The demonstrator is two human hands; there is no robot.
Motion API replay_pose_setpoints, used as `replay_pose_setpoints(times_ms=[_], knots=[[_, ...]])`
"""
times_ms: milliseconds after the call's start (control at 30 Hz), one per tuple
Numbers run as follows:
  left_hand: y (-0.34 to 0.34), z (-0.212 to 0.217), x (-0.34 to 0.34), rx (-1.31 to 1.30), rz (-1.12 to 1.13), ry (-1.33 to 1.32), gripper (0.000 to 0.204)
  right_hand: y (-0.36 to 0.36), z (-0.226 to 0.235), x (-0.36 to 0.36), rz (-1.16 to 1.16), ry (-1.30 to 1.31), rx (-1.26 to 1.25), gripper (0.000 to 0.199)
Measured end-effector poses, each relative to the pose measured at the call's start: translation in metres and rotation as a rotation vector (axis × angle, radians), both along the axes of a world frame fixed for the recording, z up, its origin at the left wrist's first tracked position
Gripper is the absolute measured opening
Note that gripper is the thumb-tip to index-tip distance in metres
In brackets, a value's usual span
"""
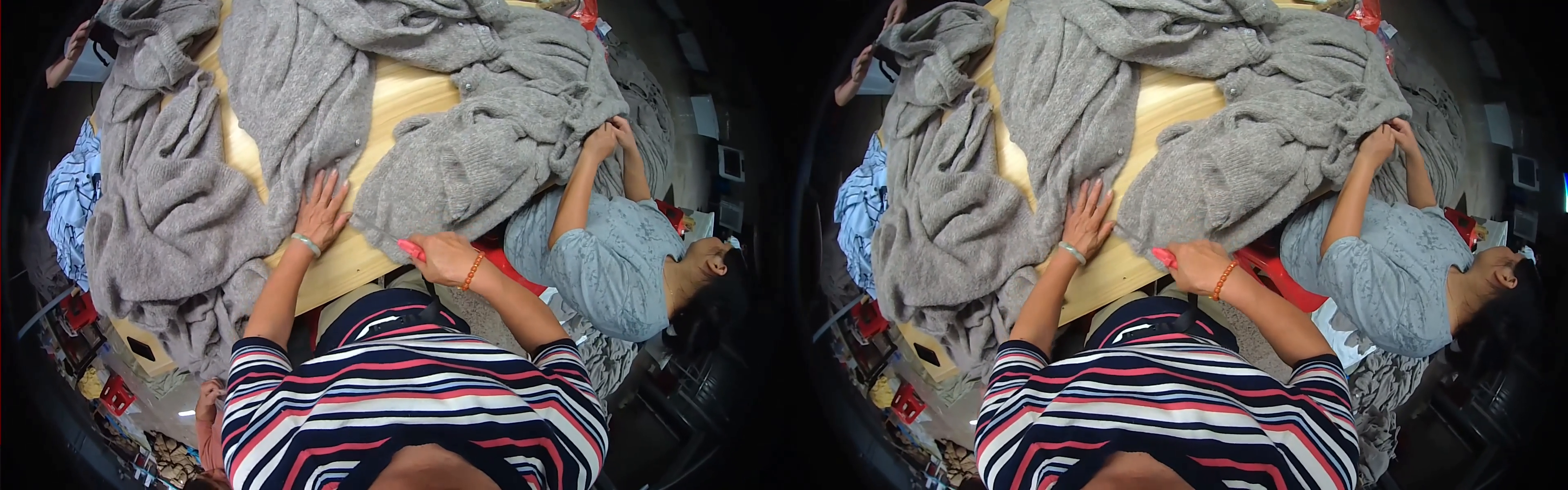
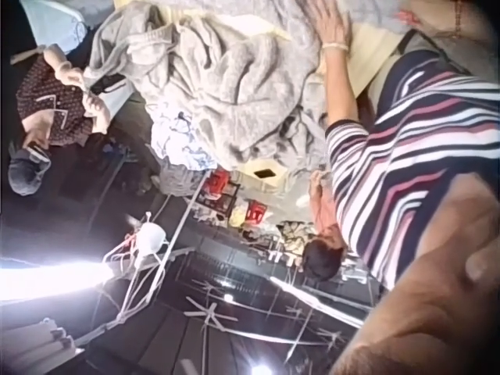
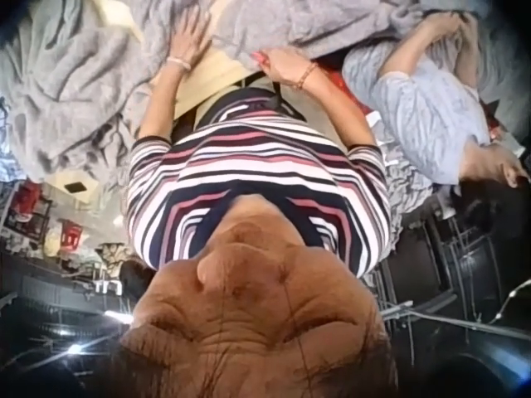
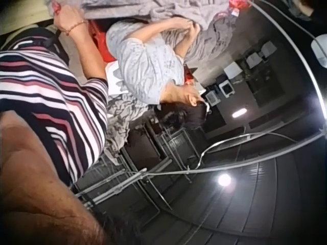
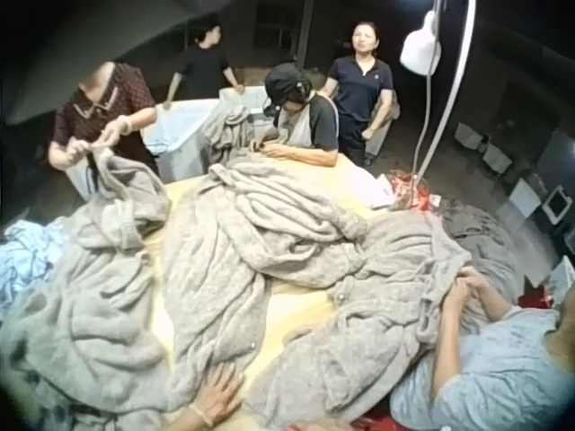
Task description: Trimming excess threads from large pieces of grey fabric using scissors in a factory setting.
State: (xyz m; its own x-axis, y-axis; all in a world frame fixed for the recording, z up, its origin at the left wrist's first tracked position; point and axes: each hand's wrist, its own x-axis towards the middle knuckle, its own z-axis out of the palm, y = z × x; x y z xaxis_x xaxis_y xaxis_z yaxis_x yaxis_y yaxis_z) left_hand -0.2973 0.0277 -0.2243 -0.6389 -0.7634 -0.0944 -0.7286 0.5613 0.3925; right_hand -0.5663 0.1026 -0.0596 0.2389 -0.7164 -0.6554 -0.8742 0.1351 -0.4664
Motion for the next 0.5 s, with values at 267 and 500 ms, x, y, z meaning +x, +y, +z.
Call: replay_pose_setpoints(times_ms=[267, 500], knots=[[0.005, 0.005, -0.010, 0.028, 0.070, 0.009, 0.064, -0.002, 0.001, 0.004, 0.133, -0.045, 0.023, 0.033], [-0.045, 0.040, 0.002, 0.159, 0.662, 0.679, 0.023, -0.003, -0.006, -0.028, -0.211, -0.201, -0.262, 0.033]])
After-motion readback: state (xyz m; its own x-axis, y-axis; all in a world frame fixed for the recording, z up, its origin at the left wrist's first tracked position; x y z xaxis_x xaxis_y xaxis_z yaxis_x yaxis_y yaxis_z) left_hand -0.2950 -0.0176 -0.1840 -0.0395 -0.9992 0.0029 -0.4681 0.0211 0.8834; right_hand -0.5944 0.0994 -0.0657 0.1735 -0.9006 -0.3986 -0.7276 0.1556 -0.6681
